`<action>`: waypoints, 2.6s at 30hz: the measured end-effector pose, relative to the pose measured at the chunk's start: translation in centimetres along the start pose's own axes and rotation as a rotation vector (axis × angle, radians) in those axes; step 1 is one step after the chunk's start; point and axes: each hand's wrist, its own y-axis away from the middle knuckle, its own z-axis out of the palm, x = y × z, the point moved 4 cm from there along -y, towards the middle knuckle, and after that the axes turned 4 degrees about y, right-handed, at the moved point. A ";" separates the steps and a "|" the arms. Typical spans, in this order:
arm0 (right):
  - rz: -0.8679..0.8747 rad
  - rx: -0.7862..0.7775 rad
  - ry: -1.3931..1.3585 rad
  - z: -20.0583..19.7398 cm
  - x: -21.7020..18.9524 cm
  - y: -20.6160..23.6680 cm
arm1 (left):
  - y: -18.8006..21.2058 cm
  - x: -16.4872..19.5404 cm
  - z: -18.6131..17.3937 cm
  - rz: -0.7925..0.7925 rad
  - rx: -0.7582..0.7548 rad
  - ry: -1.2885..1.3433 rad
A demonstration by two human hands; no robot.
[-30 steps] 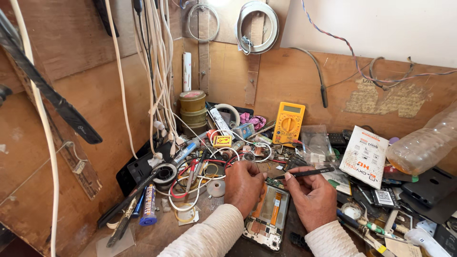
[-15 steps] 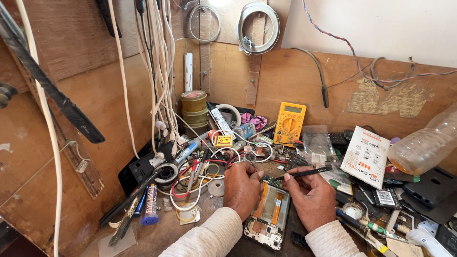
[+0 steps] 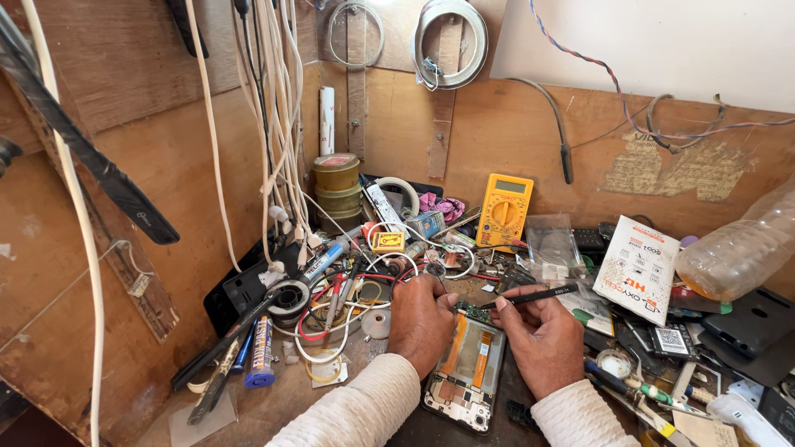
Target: The person holds a small green circuit board and aligns it with a smartphone chassis. They use a black plastic spudger to press and adjust the board into place, then set the spudger down and continue to adjust the board with their fingers. The person then picks up a screwdriver and appears to prepare to secure the board.
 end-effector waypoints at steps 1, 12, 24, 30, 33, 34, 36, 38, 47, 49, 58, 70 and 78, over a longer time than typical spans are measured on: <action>0.005 -0.001 0.000 0.0 0.0 0.0 | 0.0 0.0 0.0 0.039 0.024 -0.025; 0.013 0.002 0.026 -0.1 0.2 0.0 | 0.0 0.5 -0.3 -0.120 -0.055 0.029; -0.004 -0.004 -0.013 -0.1 0.4 -0.1 | -0.1 0.0 0.0 -0.184 -0.111 0.184; -0.012 0.010 -0.016 -0.2 0.0 0.0 | 0.5 0.2 -0.3 -0.141 -0.080 0.250; -0.066 0.044 -0.001 -0.6 -0.4 0.2 | 1.4 0.7 -0.7 -0.043 0.010 0.182; -0.090 0.051 0.012 -0.7 -0.5 0.2 | 1.8 0.9 -0.9 -0.003 0.051 0.143; -0.105 0.074 0.043 -0.7 -0.6 0.2 | 2.7 1.2 -1.2 0.025 0.088 0.204; -0.105 0.091 0.073 -0.7 -0.6 0.2 | 3.4 1.3 -1.7 0.038 0.107 0.215; -0.165 0.113 0.002 -1.2 -0.5 0.0 | 6.1 2.3 -3.2 0.477 -0.082 -0.091; -0.177 0.105 -0.061 -0.9 -1.0 -0.3 | 6.3 1.8 -2.5 0.453 -0.261 -0.184; -0.176 -0.198 0.387 -0.5 -3.7 -1.9 | 7.2 1.1 -2.0 0.843 -0.124 -0.255; -0.326 -0.394 0.685 1.9 -3.1 -3.4 | 7.0 0.6 -1.4 0.664 -0.274 -0.324; -0.384 -0.496 0.763 3.0 -3.0 -3.2 | 6.9 0.3 -1.4 0.736 -0.214 -0.301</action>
